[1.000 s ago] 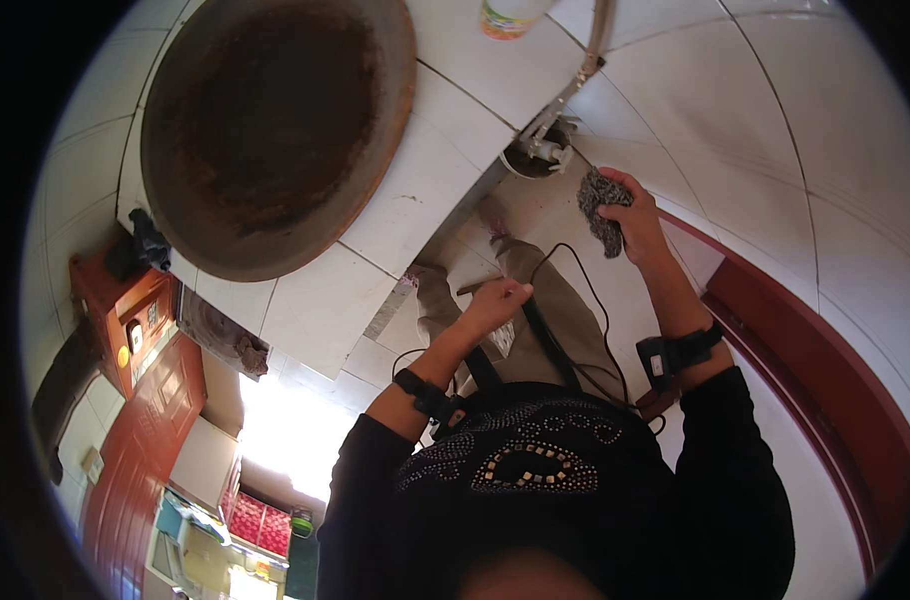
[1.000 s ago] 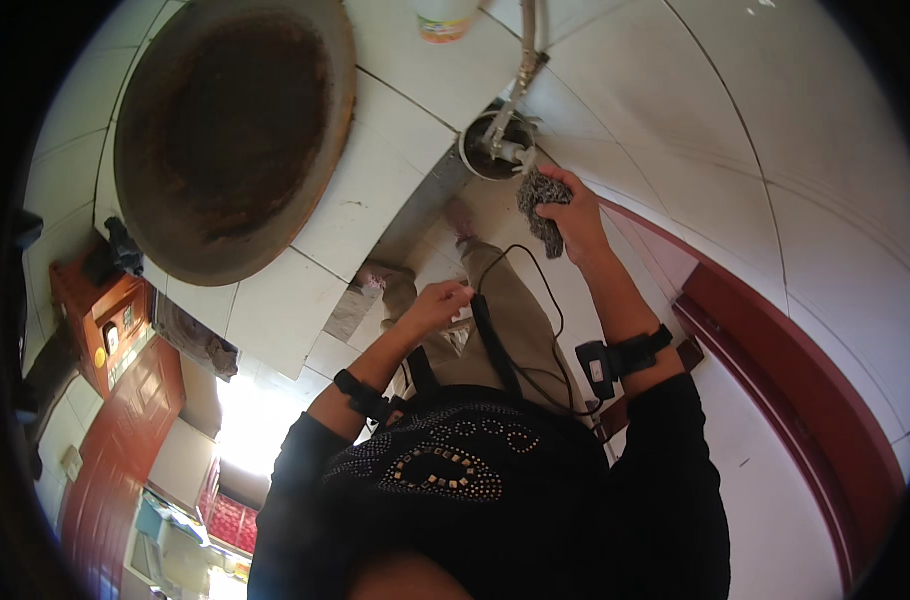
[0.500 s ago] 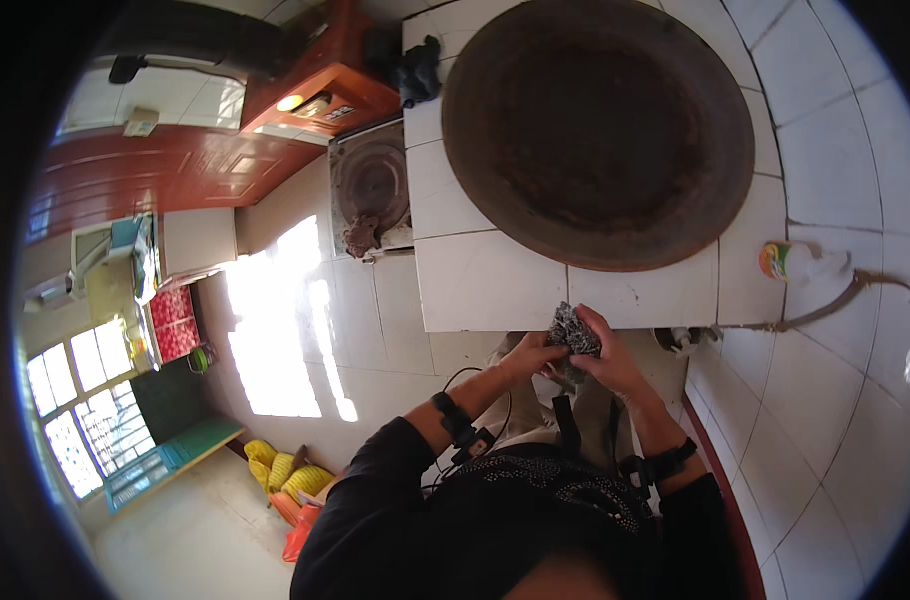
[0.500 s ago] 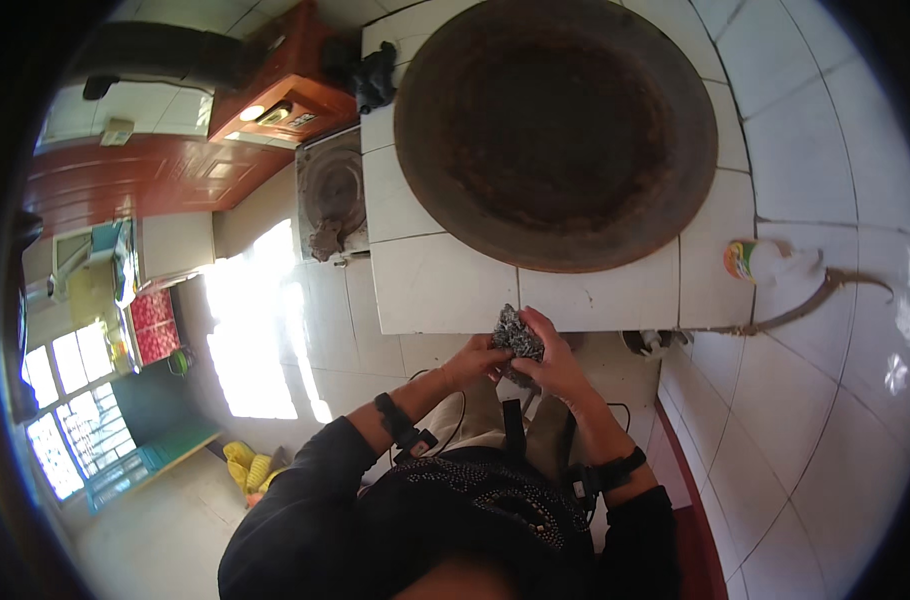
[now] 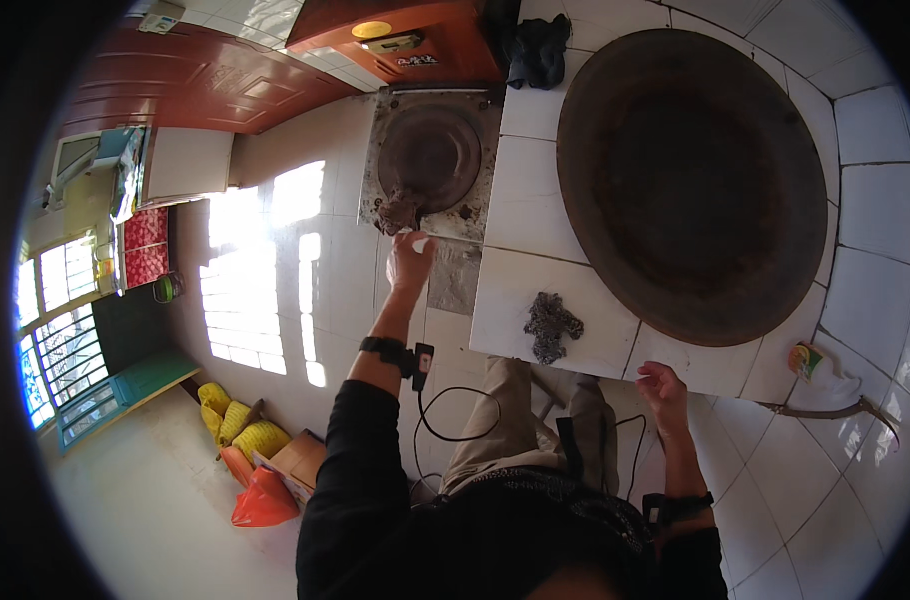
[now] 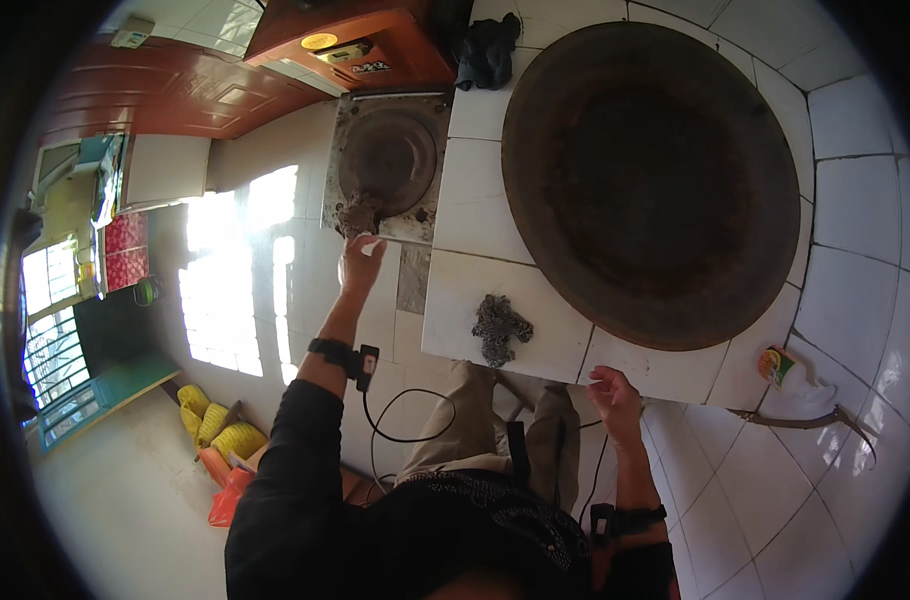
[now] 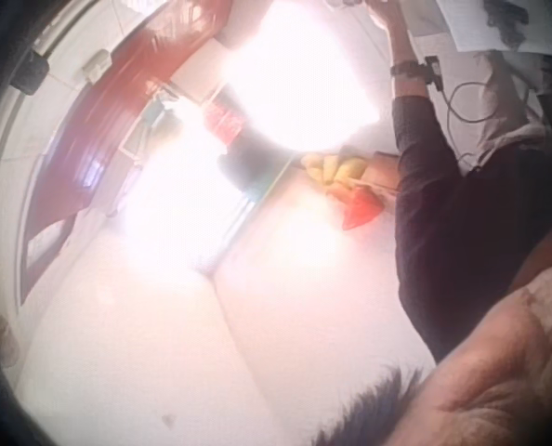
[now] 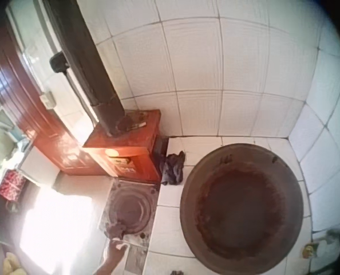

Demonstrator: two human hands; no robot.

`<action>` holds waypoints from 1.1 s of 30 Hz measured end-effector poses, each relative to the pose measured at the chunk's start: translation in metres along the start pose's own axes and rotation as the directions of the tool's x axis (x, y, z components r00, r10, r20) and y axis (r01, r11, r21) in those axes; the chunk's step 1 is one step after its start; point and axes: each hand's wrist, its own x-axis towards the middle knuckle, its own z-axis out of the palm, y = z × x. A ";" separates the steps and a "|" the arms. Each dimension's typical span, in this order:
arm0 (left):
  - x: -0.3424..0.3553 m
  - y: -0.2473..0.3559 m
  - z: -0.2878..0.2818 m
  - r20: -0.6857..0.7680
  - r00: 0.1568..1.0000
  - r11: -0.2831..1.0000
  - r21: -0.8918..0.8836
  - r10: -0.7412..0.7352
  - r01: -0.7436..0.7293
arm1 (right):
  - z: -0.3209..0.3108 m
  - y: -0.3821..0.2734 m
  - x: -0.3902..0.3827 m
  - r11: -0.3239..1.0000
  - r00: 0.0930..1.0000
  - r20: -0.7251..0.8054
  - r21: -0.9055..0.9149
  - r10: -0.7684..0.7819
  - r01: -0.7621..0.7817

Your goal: The person cleans a kitchen area by wiping surfaces with a cloth, spraying a cleaning solution on a stove and pipes, and washing the cloth in a basin. They handle a spray bottle, cloth, and basin during the task.

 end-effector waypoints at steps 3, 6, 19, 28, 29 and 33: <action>0.069 -0.080 0.022 0.034 0.988 0.969 0.202 -0.153 0.143 | -0.006 0.008 -0.019 1.000 0.998 -0.066 0.012 0.018 -0.017; 0.122 -0.140 0.063 0.191 0.929 0.947 0.112 -0.317 0.301 | -0.020 0.017 -0.045 0.985 0.957 -0.233 0.026 0.172 -0.170; -0.014 -0.047 -0.096 0.198 0.969 0.663 -0.708 -0.146 0.244 | -0.035 -0.035 -0.054 0.995 0.970 -0.241 -0.090 0.015 -0.038; -0.237 0.274 0.002 0.724 0.547 0.801 -0.579 0.420 0.151 | -0.047 -0.060 -0.101 0.938 0.914 0.250 0.220 -0.319 0.268; -0.261 0.299 0.013 0.799 0.372 0.726 -0.593 0.473 0.349 | -0.054 -0.054 -0.110 0.923 0.944 0.158 0.309 -0.289 0.230; -0.318 0.338 0.043 0.834 0.167 0.691 -0.533 0.525 0.489 | -0.109 -0.008 -0.150 0.728 0.967 -0.083 0.644 -0.239 0.235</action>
